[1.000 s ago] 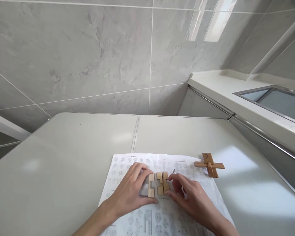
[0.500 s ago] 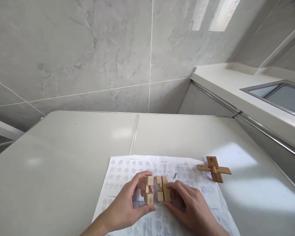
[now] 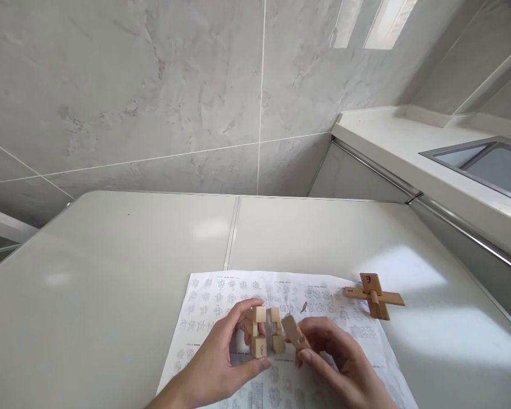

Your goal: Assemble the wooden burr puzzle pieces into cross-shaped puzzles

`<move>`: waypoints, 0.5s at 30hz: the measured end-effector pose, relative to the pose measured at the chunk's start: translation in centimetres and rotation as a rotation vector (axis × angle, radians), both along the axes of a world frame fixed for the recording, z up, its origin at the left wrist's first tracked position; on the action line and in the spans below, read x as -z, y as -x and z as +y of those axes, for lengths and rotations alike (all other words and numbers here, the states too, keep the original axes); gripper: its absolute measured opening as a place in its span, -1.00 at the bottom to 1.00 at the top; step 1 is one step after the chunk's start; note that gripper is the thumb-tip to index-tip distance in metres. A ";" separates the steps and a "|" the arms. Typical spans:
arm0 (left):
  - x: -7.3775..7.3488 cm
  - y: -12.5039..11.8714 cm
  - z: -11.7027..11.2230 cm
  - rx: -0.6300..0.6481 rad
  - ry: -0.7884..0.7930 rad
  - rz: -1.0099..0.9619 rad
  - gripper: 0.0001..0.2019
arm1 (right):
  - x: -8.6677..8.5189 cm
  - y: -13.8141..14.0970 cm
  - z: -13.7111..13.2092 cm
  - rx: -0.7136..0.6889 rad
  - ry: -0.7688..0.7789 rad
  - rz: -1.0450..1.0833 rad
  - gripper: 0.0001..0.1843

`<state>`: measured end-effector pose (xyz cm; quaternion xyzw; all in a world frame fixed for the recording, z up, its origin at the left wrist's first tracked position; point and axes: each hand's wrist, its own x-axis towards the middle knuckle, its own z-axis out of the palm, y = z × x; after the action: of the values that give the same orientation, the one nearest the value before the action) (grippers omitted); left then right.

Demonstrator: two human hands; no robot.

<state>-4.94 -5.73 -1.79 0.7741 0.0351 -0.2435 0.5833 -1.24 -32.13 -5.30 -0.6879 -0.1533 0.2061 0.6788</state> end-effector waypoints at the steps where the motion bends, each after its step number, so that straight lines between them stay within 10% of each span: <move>1: 0.0 0.0 0.0 -0.002 -0.003 0.002 -0.25 | 0.3 0.2 0.1 0.049 0.068 -0.073 -0.75; 15: -0.6 -0.2 -0.5 0.008 -0.051 -0.005 -0.26 | 1.1 0.5 0.9 0.212 0.229 -0.658 -0.76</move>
<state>-4.74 -6.20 -1.16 0.7895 0.0368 -0.2428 0.5625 -1.73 -31.24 -6.39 -0.8010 -0.2673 -0.0818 0.5294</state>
